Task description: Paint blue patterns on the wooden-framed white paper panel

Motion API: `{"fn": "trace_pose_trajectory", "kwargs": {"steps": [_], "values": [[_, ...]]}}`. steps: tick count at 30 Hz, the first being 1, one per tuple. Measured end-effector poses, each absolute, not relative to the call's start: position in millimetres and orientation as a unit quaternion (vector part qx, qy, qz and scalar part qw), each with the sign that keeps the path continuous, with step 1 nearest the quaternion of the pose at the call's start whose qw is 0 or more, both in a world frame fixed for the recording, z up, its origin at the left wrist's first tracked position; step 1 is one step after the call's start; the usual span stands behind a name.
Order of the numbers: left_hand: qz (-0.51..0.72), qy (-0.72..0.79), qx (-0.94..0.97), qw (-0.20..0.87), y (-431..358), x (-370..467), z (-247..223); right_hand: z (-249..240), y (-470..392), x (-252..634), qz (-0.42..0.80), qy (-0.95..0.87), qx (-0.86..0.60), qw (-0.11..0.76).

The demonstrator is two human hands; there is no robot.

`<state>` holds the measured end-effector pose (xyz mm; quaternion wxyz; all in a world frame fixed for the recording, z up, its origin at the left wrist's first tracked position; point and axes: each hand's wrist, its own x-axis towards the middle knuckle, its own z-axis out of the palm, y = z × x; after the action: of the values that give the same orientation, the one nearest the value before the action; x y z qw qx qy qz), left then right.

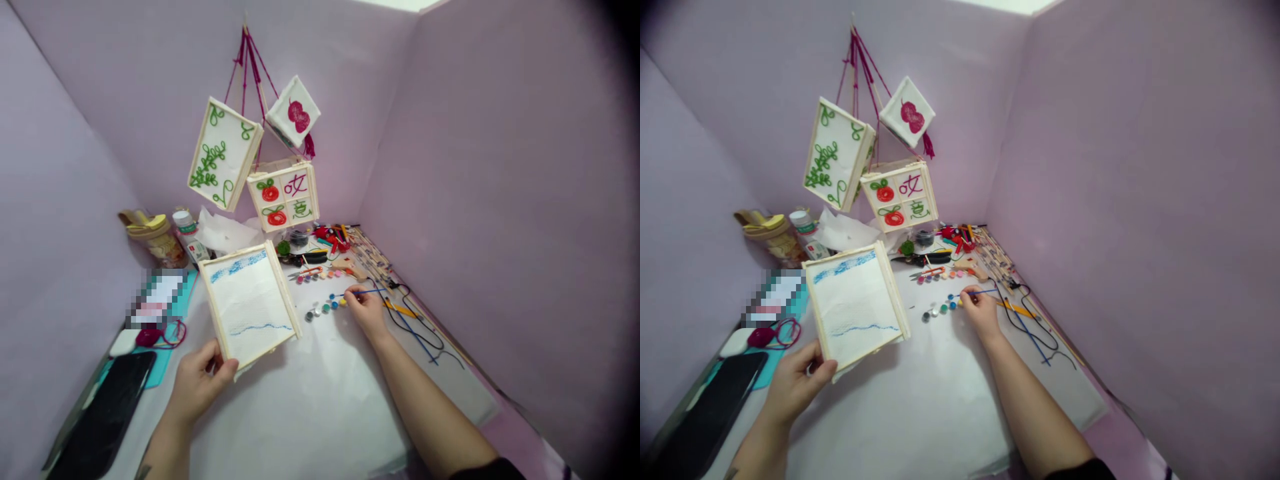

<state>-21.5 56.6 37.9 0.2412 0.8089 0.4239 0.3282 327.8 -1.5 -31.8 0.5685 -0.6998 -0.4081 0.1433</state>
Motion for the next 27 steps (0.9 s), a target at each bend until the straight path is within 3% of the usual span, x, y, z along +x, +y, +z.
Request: {"fn": "trace_pose_trajectory", "kwargs": {"steps": [11, 18, 23, 27], "values": [[0.328, 0.412, 0.812, 0.253, 54.3, -24.1, 35.1, -36.1, -4.2, 329.3, 0.152, -0.39, -0.687, 0.595], [0.316, 0.422, 0.799, 0.289, 50.0, -24.8, 33.6, -2.3, -19.2, 315.9, 0.146, -0.287, -0.503, 0.802], [0.321, 0.409, 0.801, 0.297, 50.0, -27.0, 32.7, 45.3, -29.3, 253.4, 0.227, -0.394, -0.439, 0.775], [0.319, 0.403, 0.808, 0.288, 49.7, -28.5, 30.7, 48.3, -36.5, 187.6, 0.313, -0.416, -0.456, 0.722]]}}
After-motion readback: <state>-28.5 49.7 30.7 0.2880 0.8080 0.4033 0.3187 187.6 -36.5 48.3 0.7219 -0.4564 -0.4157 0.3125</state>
